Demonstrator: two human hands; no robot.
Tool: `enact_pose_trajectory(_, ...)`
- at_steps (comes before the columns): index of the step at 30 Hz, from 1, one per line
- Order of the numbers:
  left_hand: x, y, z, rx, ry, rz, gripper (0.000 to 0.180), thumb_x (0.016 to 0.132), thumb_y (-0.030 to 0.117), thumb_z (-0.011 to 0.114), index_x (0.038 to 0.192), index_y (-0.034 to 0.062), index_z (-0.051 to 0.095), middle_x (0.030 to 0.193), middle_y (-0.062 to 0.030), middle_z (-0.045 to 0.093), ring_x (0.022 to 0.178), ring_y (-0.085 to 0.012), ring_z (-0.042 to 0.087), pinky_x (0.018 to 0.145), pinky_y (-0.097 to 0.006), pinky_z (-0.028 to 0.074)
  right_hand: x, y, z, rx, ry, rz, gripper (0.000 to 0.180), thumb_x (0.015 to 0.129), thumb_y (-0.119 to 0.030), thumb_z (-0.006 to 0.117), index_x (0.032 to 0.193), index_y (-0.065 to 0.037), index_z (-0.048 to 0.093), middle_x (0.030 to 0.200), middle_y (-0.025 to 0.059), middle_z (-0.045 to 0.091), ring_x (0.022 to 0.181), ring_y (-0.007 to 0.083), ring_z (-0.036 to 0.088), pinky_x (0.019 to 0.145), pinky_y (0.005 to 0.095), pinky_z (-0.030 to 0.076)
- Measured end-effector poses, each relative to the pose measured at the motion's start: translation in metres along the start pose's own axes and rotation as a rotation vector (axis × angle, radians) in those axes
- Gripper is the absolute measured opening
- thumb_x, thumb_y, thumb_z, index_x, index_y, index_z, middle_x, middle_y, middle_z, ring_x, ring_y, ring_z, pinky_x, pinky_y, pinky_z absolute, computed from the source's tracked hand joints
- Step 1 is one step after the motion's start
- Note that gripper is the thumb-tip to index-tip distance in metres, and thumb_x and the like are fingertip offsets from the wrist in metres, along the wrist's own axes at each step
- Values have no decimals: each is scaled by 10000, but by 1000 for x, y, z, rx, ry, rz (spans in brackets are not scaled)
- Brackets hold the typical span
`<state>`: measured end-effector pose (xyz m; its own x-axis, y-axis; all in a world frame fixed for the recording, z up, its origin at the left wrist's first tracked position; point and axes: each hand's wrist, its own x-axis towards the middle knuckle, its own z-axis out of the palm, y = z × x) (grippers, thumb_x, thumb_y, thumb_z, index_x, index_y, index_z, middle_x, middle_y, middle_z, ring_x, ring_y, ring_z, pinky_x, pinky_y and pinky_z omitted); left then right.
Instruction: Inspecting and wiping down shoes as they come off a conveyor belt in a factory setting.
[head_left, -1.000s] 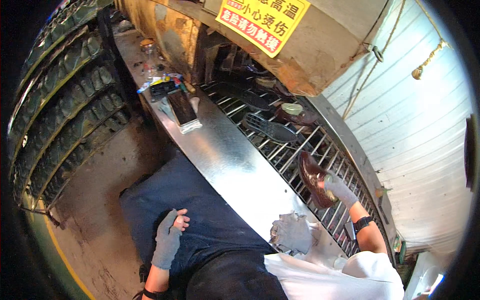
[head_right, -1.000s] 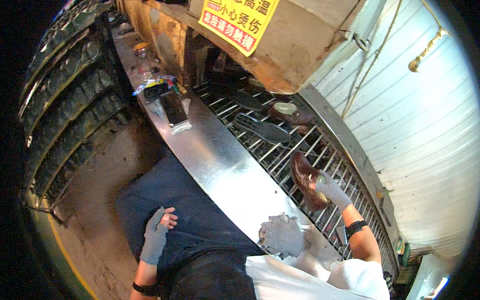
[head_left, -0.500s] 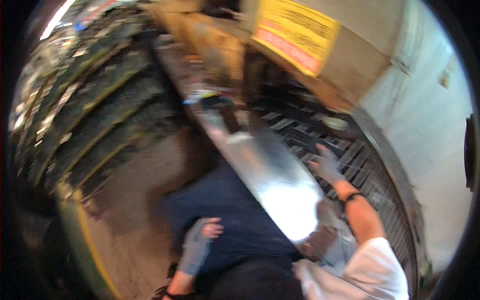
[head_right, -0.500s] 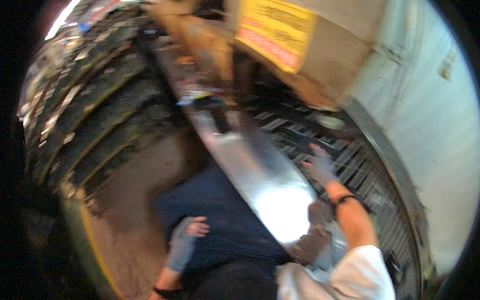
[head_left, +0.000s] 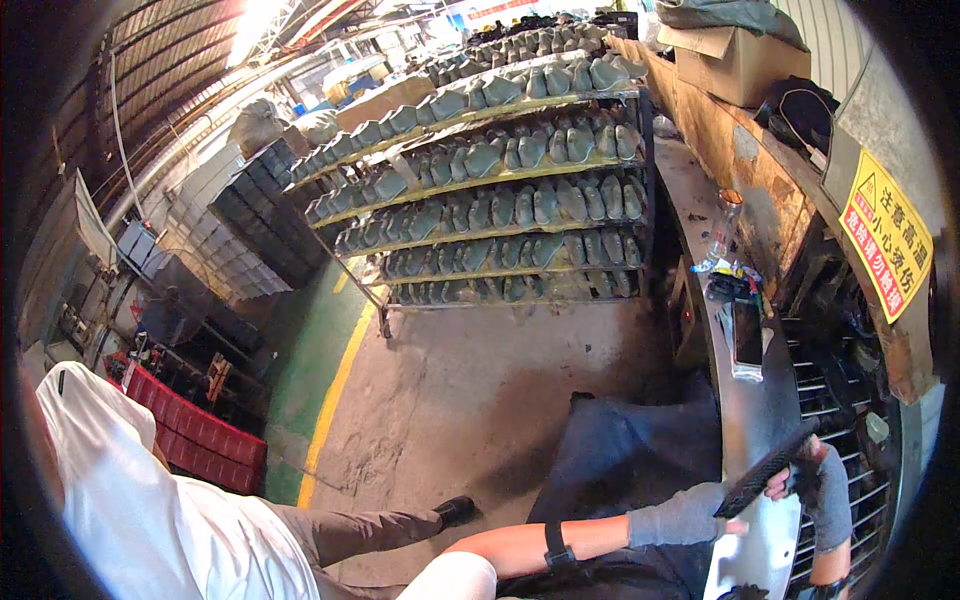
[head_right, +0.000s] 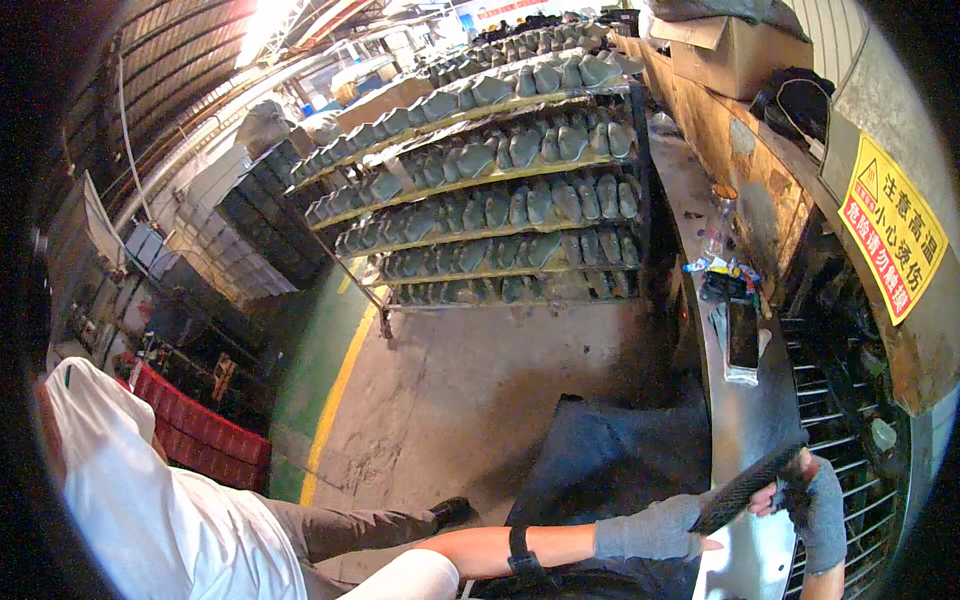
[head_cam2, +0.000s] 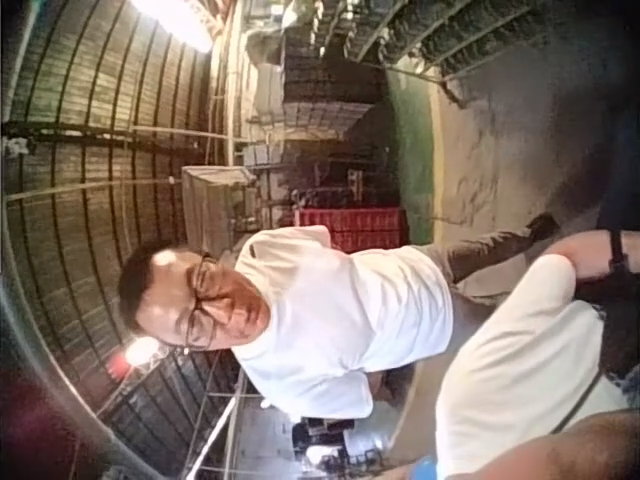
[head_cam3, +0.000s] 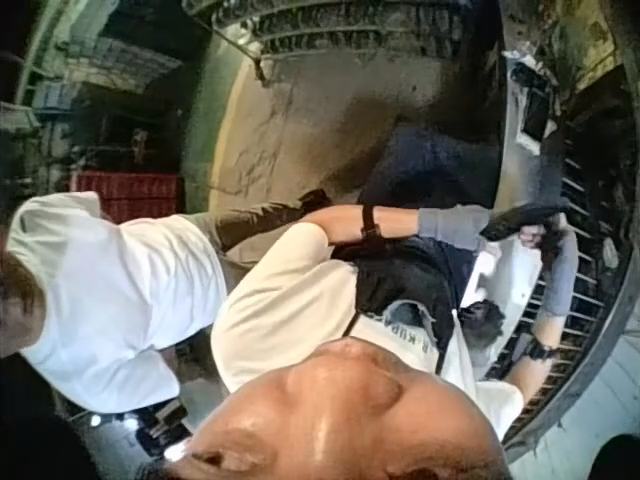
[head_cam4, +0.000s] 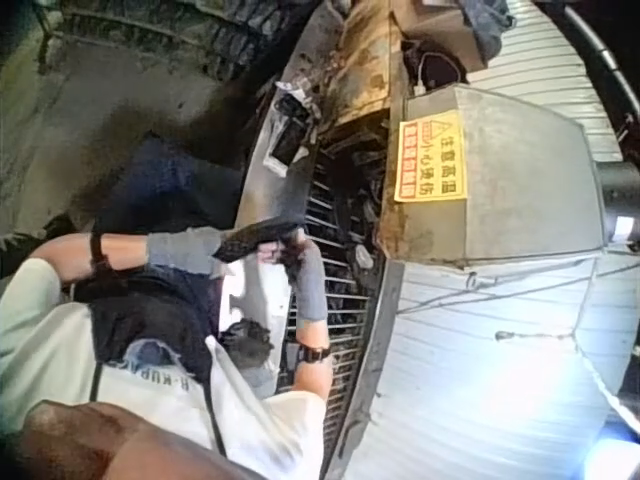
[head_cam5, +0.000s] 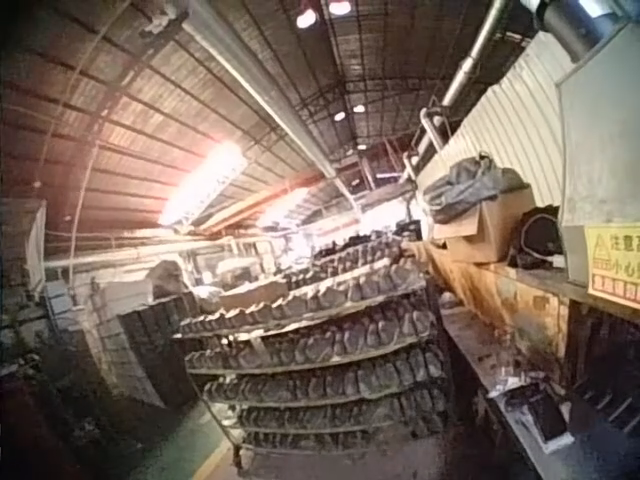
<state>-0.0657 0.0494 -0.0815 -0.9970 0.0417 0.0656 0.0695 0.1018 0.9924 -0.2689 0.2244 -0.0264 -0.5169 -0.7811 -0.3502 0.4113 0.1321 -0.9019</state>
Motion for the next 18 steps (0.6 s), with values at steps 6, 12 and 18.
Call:
enact_pose_trajectory(6, -35, -39, -11, -413, 203, -276, 433, 1082, 326, 655, 1419, 54, 655, 1285, -76, 732, 1185, -158, 638, 1087, -353, 497, 52, 17, -172, -1106, 266, -435, 727, 900, -158, 765, 1557, 2, 500, 1403, 160, 651, 1255, 266, 651, 1068, 381, 516)
enact_pose_trajectory(12, -98, -71, -16, -371, 251, -698, 415, 1091, 375, 642, 1330, 37, 646, 1122, -28, 684, 1031, -142, 617, 936, -339, 538, 7, 19, -348, -1382, 759, -147, 876, 733, -203, 928, 1507, -46, 547, 1504, 248, 557, 1426, 418, 505, 1213, 512, 394)
enact_pose_trajectory(18, -107, -53, -19, -403, 462, -620, 439, 1082, 240, 645, 1472, 43, 604, 1296, -41, 697, 1161, -147, 620, 1051, -324, 488, 0, 33, -270, -1870, 854, -52, 869, 664, -235, 915, 1451, -139, 559, 1401, 203, 583, 1346, 413, 525, 1128, 504, 448)
